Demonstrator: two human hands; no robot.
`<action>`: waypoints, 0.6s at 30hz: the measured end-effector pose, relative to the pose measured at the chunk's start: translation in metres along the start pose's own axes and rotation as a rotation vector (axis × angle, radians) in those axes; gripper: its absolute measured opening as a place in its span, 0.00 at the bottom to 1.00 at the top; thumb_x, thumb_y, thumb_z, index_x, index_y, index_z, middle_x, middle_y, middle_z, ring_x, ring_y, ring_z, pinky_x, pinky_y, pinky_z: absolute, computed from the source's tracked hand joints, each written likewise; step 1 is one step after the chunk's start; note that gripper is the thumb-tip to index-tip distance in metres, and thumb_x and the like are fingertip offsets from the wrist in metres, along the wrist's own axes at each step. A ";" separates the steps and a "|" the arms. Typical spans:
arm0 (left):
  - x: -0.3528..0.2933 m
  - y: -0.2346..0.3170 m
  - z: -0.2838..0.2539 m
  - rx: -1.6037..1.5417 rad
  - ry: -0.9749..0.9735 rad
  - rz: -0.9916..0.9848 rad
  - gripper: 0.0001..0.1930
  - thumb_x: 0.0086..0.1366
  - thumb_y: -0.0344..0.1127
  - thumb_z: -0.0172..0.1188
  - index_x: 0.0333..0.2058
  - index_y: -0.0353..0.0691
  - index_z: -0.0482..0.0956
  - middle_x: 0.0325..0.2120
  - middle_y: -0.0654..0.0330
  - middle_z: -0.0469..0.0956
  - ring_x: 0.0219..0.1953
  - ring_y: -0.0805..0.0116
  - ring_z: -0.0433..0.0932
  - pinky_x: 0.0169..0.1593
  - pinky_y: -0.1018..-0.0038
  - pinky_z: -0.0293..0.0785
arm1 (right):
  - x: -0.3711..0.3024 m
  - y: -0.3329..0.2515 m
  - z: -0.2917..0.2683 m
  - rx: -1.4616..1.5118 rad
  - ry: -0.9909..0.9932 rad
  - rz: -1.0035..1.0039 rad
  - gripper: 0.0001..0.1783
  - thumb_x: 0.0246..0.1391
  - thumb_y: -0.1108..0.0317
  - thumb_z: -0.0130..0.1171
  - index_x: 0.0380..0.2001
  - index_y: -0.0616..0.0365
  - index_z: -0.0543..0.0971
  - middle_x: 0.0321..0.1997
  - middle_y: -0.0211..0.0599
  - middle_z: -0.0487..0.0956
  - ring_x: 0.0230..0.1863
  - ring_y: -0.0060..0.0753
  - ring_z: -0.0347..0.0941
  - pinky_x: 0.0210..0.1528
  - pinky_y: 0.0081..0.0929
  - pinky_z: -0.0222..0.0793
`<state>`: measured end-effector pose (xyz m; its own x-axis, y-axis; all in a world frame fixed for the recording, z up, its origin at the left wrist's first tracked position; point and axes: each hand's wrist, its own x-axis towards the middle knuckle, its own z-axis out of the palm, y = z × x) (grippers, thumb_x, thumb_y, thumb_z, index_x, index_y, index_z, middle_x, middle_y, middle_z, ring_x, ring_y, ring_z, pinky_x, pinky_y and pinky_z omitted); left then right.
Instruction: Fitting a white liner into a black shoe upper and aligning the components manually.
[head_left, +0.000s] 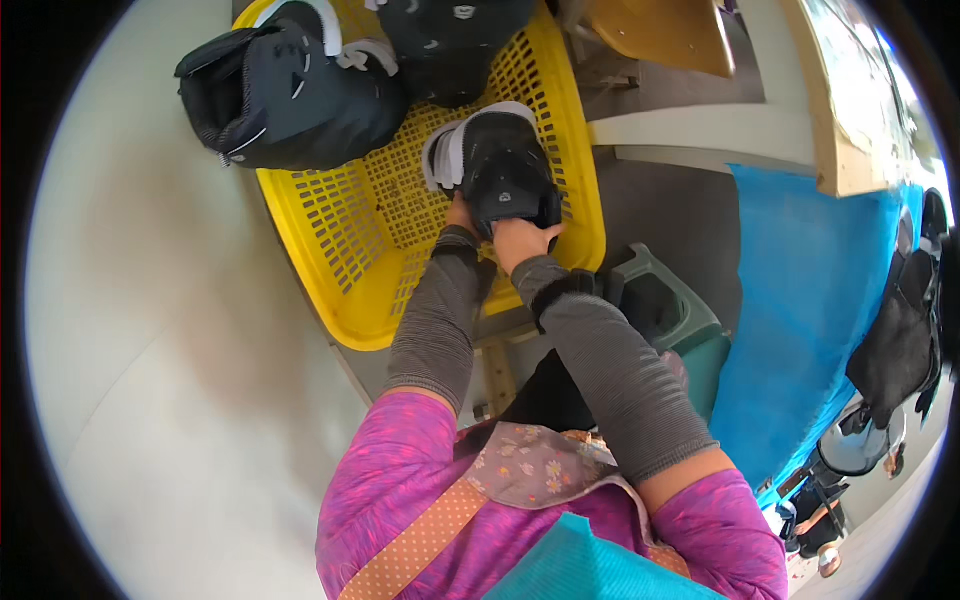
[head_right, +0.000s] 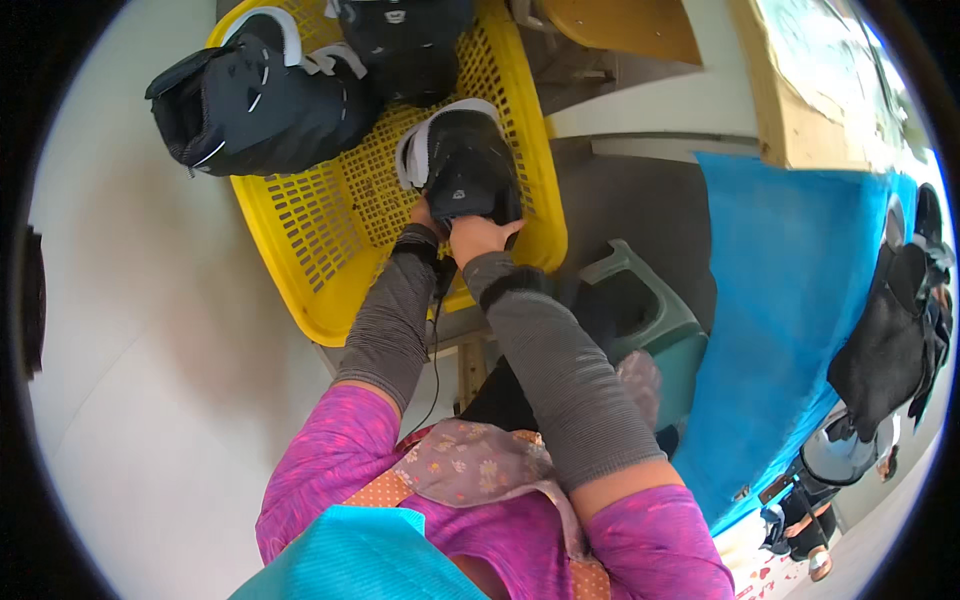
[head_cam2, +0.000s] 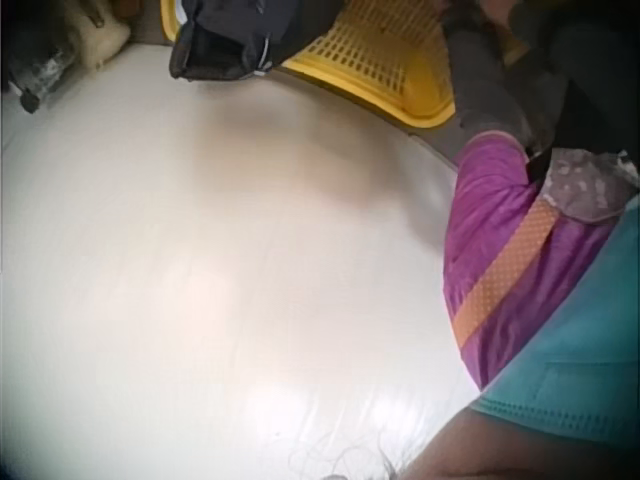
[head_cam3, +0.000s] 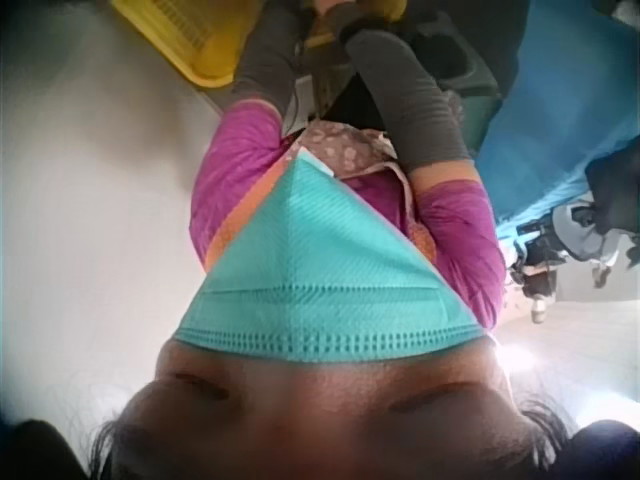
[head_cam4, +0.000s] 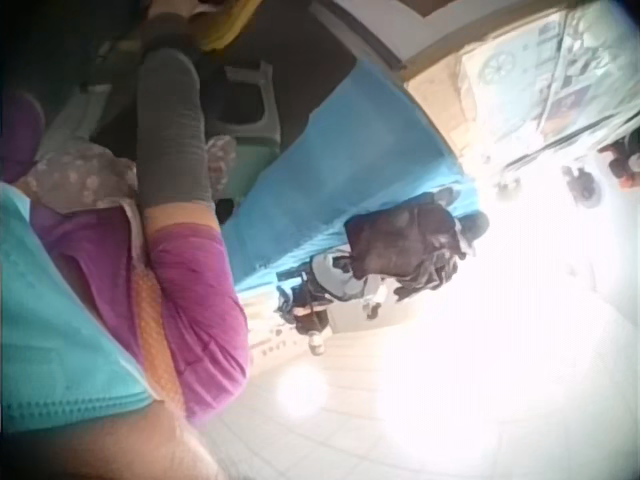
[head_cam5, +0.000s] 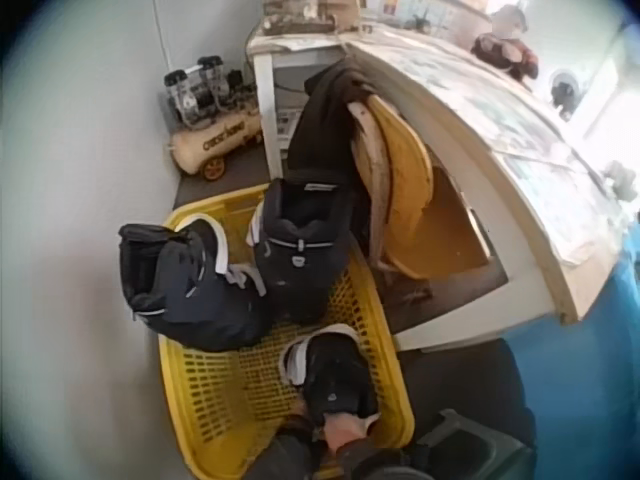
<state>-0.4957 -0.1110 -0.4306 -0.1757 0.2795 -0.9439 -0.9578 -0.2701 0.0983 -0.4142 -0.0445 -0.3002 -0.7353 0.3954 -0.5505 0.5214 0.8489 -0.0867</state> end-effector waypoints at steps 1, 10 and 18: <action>-0.005 -0.014 0.034 0.105 0.099 -0.087 0.34 0.69 0.63 0.41 0.61 0.42 0.68 0.57 0.52 0.73 0.55 0.47 0.73 0.57 0.48 0.68 | 0.007 0.031 0.006 -0.026 0.006 0.072 0.14 0.64 0.58 0.48 0.43 0.46 0.82 0.40 0.32 0.82 0.44 0.40 0.77 0.54 0.93 0.40; -0.112 -0.002 0.028 0.432 0.061 0.767 0.22 0.67 0.36 0.58 0.56 0.33 0.68 0.51 0.53 0.73 0.52 0.61 0.73 0.54 0.67 0.69 | -0.071 0.057 -0.107 0.578 0.008 0.026 0.22 0.61 0.48 0.54 0.42 0.57 0.79 0.42 0.44 0.81 0.45 0.50 0.77 0.52 0.51 0.68; -0.392 -0.120 0.091 1.246 -1.202 1.437 0.19 0.58 0.32 0.68 0.45 0.37 0.70 0.43 0.52 0.73 0.46 0.58 0.74 0.48 0.67 0.71 | -0.203 0.155 -0.167 1.141 0.781 0.153 0.13 0.57 0.65 0.60 0.38 0.65 0.80 0.33 0.46 0.83 0.34 0.34 0.80 0.39 0.30 0.74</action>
<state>-0.3321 -0.1042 -0.0434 -0.2176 0.8734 0.4357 0.3566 -0.3444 0.8685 -0.2567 0.0656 -0.0633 -0.4915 0.8696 -0.0477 0.4014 0.1776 -0.8985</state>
